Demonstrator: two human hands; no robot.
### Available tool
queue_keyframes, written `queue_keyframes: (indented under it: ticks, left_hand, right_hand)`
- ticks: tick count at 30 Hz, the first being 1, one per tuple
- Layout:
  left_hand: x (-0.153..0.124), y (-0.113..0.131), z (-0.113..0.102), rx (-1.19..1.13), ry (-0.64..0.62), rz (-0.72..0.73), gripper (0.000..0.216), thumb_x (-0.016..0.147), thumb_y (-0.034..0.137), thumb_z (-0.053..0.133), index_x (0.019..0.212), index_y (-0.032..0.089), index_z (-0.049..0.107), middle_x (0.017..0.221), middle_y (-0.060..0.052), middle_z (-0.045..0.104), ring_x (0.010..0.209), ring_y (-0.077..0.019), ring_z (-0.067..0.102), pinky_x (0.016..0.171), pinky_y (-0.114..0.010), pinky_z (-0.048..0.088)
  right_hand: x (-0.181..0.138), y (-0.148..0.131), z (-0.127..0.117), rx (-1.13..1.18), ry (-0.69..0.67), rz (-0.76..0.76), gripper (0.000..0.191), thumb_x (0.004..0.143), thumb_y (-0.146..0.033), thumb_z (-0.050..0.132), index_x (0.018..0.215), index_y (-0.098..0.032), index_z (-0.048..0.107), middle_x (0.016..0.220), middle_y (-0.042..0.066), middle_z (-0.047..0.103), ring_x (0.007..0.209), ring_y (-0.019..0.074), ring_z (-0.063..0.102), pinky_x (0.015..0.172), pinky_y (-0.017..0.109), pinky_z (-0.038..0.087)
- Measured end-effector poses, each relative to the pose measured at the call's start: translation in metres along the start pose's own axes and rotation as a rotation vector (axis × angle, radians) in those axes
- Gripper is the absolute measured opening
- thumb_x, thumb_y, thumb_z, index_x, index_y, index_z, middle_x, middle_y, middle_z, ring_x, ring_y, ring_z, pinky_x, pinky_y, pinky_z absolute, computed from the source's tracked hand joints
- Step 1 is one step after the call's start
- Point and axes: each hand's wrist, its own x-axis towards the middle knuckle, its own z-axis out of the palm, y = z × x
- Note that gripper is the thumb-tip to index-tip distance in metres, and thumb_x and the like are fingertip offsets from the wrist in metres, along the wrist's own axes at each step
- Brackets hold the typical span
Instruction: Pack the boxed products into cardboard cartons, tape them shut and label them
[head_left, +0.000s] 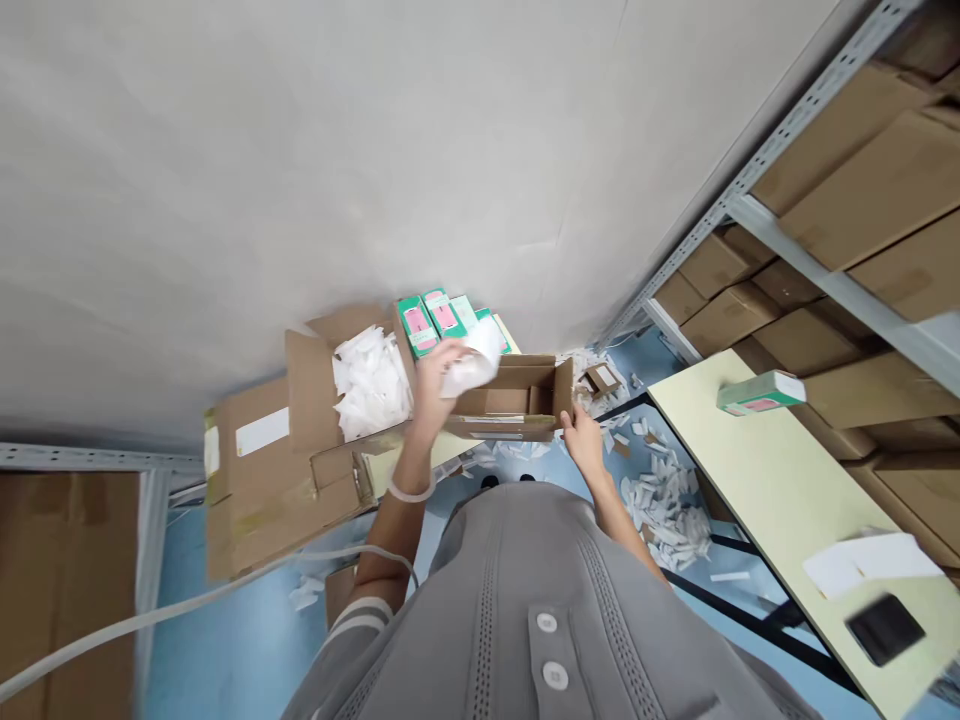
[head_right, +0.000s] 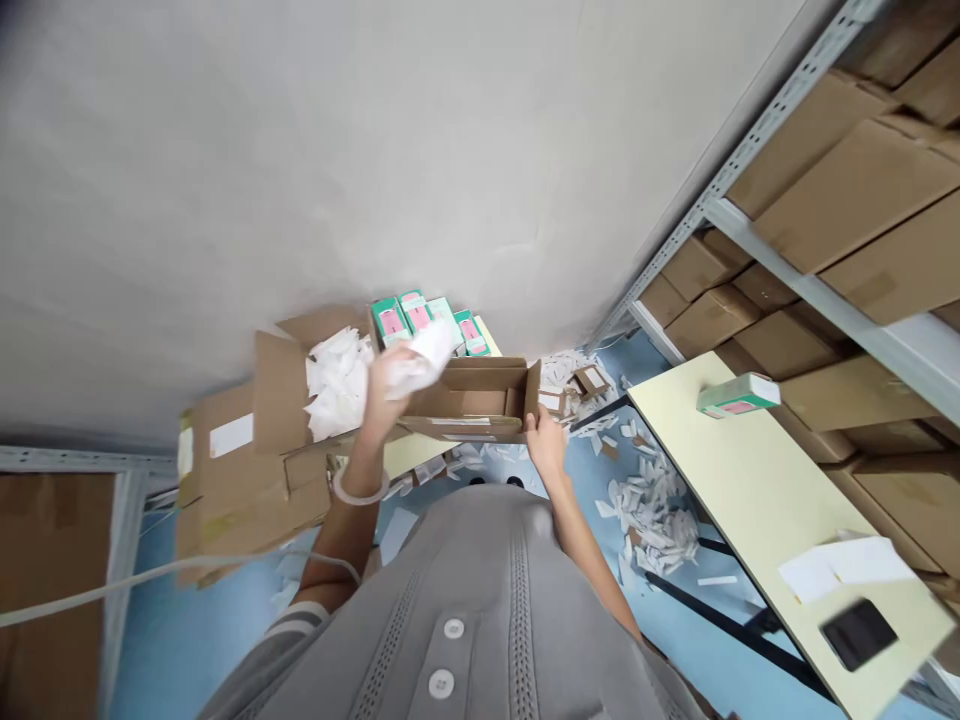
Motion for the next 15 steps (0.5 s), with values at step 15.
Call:
queue_keyframes:
  ticks: [15]
  left_hand:
    - [0.013, -0.044, -0.033, 0.169, -0.125, -0.171, 0.064, 0.082, 0.046, 0.071, 0.139, 0.025, 0.051, 0.147, -0.014, 0.047, 0.137, -0.0315, 0.044, 0.115, -0.045, 0.036]
  right_hand:
    - [0.005, 0.013, -0.004, 0.096, -0.002, -0.082, 0.038, 0.096, -0.029, 0.038, 0.122, -0.015, 0.063, 0.095, 0.011, 0.073, 0.084, 0.0226, 0.068, 0.074, 0.027, 0.043]
